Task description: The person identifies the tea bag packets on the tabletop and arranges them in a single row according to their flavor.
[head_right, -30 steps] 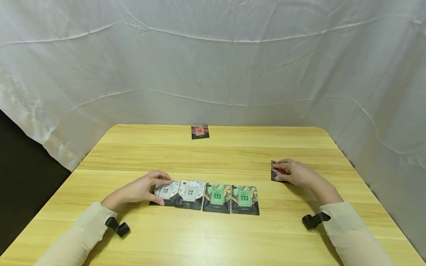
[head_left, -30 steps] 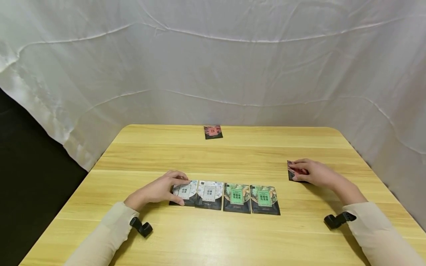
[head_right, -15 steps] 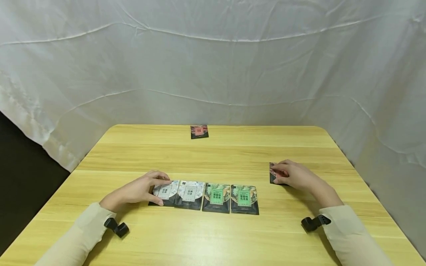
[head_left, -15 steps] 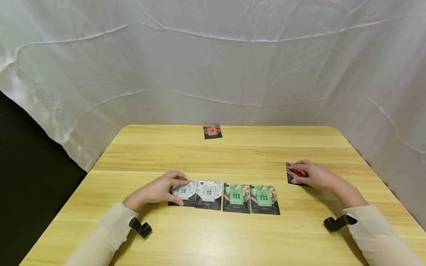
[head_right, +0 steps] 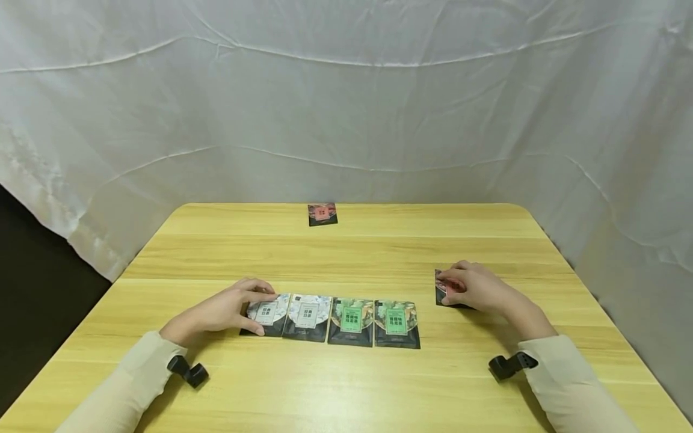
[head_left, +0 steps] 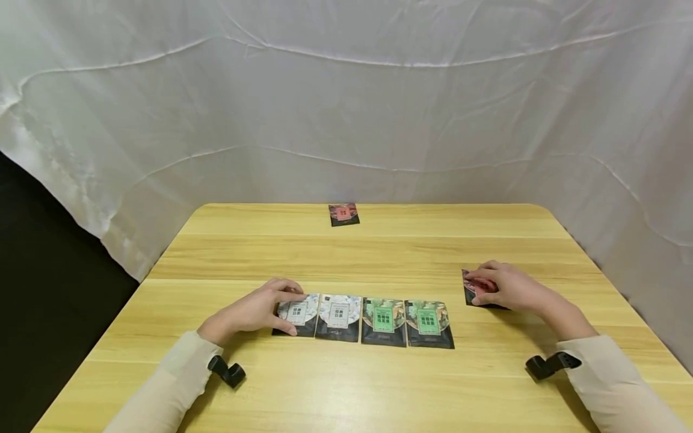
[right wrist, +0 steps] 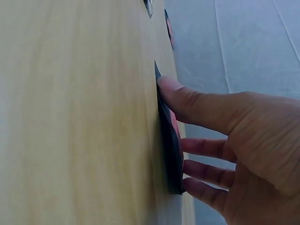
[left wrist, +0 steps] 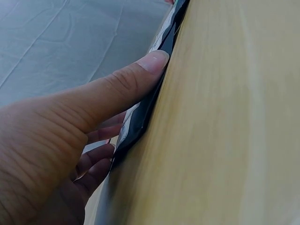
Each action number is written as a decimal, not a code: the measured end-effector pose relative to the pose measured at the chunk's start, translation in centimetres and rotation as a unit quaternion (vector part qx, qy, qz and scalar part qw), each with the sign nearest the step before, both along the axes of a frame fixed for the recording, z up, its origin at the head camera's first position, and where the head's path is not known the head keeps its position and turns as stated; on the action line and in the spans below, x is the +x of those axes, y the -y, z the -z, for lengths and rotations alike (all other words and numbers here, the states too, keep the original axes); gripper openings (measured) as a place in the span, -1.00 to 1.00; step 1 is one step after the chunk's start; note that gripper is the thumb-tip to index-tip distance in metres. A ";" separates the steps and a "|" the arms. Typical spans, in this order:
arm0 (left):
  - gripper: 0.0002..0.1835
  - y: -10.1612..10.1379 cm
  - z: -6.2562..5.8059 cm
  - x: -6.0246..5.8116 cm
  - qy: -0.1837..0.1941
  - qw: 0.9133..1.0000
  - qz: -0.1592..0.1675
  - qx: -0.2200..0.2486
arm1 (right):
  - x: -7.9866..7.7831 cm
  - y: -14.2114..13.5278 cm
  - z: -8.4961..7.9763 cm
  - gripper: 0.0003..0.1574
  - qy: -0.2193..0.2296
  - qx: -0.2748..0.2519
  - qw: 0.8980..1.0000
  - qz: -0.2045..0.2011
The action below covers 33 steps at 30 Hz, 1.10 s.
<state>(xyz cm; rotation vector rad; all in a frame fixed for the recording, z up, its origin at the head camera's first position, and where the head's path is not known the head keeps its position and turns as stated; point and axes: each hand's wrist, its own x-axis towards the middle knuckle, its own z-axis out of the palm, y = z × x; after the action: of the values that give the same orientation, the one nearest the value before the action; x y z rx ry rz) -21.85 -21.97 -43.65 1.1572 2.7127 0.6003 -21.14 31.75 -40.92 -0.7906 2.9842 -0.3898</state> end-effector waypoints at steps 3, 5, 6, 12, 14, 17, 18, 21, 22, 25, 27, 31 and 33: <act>-0.08 0.0 -0.1 0.0 0.001 1.000 -0.001 0.001 | 0.0 0.0 0.0 -0.30 -0.001 0.000 1.000 -0.003; -0.08 0.0 -0.1 0.0 0.004 1.000 -0.002 0.002 | 0.1 0.1 0.0 -0.29 0.002 -0.002 1.000 -0.003; -0.08 0.0 -0.1 0.0 0.004 1.000 -0.002 0.002 | 0.1 0.1 0.0 -0.29 0.003 -0.002 1.000 -0.006; -0.09 0.1 -0.2 -0.1 0.005 1.000 -0.002 0.001 | 0.6 0.6 0.0 -0.28 0.015 -0.012 1.000 -0.007; -0.09 0.1 -0.2 -0.1 0.005 1.000 -0.003 0.002 | 0.9 0.7 0.0 -0.26 0.021 -0.015 1.000 -0.002; -0.08 0.1 -0.1 0.0 0.007 1.000 -0.002 0.005 | 1.2 0.9 0.0 -0.21 0.031 -0.016 0.999 0.002; -0.08 0.1 -0.1 0.0 0.006 1.000 -0.001 0.004 | 1.2 1.0 -0.1 -0.20 0.033 -0.015 0.999 0.003; -0.08 0.1 0.0 0.0 0.007 1.000 -0.001 0.004 | 1.4 1.2 -0.1 -0.17 0.037 -0.014 0.999 0.000; -0.08 0.1 0.0 0.0 0.007 1.000 -0.001 0.004 | 1.4 1.3 -0.1 -0.17 0.039 -0.013 0.999 -0.001; -0.09 0.0 -0.1 0.0 0.006 1.000 0.000 0.004 | 1.6 1.4 0.0 -0.16 0.040 -0.013 0.999 -0.004; -0.10 0.0 -0.1 0.0 0.006 1.000 0.000 0.005 | 1.6 1.5 0.0 -0.15 0.044 -0.013 0.999 -0.007; -0.10 0.0 -0.1 0.0 0.005 1.000 0.000 0.004 | 1.8 1.7 0.1 -0.12 0.049 -0.014 0.999 -0.011; -0.10 0.0 -0.1 0.0 0.005 1.000 0.000 0.003 | 1.9 1.9 0.1 -0.12 0.050 -0.013 0.999 -0.013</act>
<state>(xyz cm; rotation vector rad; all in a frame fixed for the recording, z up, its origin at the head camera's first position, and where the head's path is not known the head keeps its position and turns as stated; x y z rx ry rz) -21.84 -21.92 -43.56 1.1520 2.7049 0.6140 -19.25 29.90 -40.98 -0.7867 2.8792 -0.4532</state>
